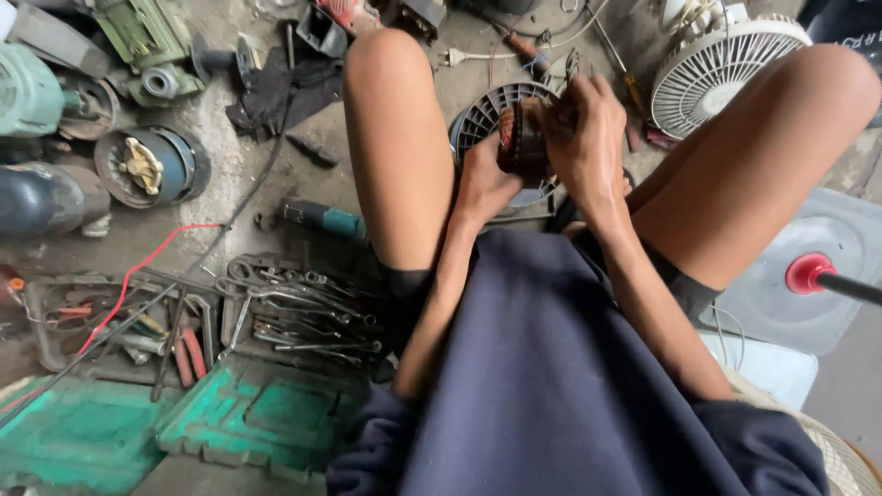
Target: Manually repairing or rewinding the copper coils within an electric motor stator by tucking wires into slots.
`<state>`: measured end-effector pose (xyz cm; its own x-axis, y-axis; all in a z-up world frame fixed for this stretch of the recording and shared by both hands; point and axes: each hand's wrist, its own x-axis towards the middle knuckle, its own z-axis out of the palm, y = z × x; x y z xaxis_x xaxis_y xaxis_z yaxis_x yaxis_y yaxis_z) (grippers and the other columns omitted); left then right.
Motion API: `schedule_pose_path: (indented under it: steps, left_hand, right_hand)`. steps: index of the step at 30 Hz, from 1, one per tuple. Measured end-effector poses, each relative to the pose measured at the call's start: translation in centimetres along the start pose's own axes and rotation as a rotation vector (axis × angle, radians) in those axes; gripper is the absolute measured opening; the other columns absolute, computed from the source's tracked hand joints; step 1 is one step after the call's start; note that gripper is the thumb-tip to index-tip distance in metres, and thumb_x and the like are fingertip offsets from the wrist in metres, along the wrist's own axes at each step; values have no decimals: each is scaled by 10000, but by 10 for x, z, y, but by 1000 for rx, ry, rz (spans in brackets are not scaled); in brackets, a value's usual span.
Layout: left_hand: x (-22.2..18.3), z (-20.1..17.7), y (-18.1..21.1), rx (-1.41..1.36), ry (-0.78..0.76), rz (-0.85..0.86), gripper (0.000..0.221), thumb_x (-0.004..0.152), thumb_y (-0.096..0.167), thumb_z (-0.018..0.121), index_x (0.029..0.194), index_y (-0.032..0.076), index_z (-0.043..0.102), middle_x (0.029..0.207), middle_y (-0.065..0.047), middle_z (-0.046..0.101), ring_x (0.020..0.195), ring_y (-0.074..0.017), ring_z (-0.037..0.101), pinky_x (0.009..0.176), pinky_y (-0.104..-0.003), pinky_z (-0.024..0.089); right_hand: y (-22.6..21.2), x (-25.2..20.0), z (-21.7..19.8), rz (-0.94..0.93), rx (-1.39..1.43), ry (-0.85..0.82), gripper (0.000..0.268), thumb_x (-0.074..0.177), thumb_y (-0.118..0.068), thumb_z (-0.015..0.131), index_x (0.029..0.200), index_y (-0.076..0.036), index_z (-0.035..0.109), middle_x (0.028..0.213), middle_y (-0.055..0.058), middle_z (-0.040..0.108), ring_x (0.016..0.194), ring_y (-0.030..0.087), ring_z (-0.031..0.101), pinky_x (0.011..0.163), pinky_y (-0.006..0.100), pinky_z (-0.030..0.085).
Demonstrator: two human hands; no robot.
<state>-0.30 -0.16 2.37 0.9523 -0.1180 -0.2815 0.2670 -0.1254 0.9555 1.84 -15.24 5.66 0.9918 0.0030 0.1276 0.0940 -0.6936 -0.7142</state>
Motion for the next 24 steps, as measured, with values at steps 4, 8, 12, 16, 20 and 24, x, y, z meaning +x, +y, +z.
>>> schedule_pose_path:
  steps: [4, 8, 12, 16, 20, 24]
  left_hand:
    - [24, 6, -24, 52, 30, -11, 145, 725, 92, 735, 838, 32, 664, 717, -185, 675, 779, -355, 701, 733, -412, 539]
    - [3, 4, -3, 19, 24, -8, 178, 703, 91, 782, 848, 71, 680, 709, -120, 683, 745, -275, 690, 728, -371, 547]
    - [17, 5, -20, 63, 19, -20, 191, 700, 109, 770, 849, 39, 674, 739, -169, 685, 800, -334, 705, 755, -407, 548]
    - [2, 5, 5, 59, 27, -67, 173, 791, 188, 767, 863, 58, 679, 752, -171, 708, 812, -380, 723, 751, -442, 541]
    - [13, 6, -14, 64, 34, -62, 167, 734, 168, 786, 826, 75, 683, 727, -142, 697, 802, -302, 720, 761, -351, 556]
    - [9, 8, -7, 34, 24, -113, 167, 725, 183, 790, 827, 98, 689, 712, -88, 694, 771, -235, 706, 742, -357, 552]
  right_hand:
    - [-1, -5, 0, 64, -62, -48, 354, 924, -241, 835, 837, -78, 534, 800, 115, 446, 774, 439, 576, 705, 464, 484]
    - [16, 24, 16, 19, -30, 17, 299, 916, -109, 844, 850, -12, 569, 811, 157, 488, 738, 435, 593, 688, 452, 491]
    - [-10, -2, -6, 13, -78, -10, 353, 966, -186, 808, 816, -55, 516, 817, 129, 428, 765, 462, 556, 706, 478, 472]
    - [18, 8, 11, 80, -46, -40, 337, 915, -235, 846, 850, -46, 575, 829, 154, 487, 772, 452, 590, 687, 486, 478]
    - [12, 0, 8, 66, -67, -6, 385, 907, -211, 860, 799, -32, 538, 804, 145, 439, 744, 498, 558, 657, 530, 454]
    - [6, -2, 0, 163, -54, -22, 334, 887, -242, 851, 839, -45, 585, 858, 149, 455, 780, 455, 575, 681, 487, 466]
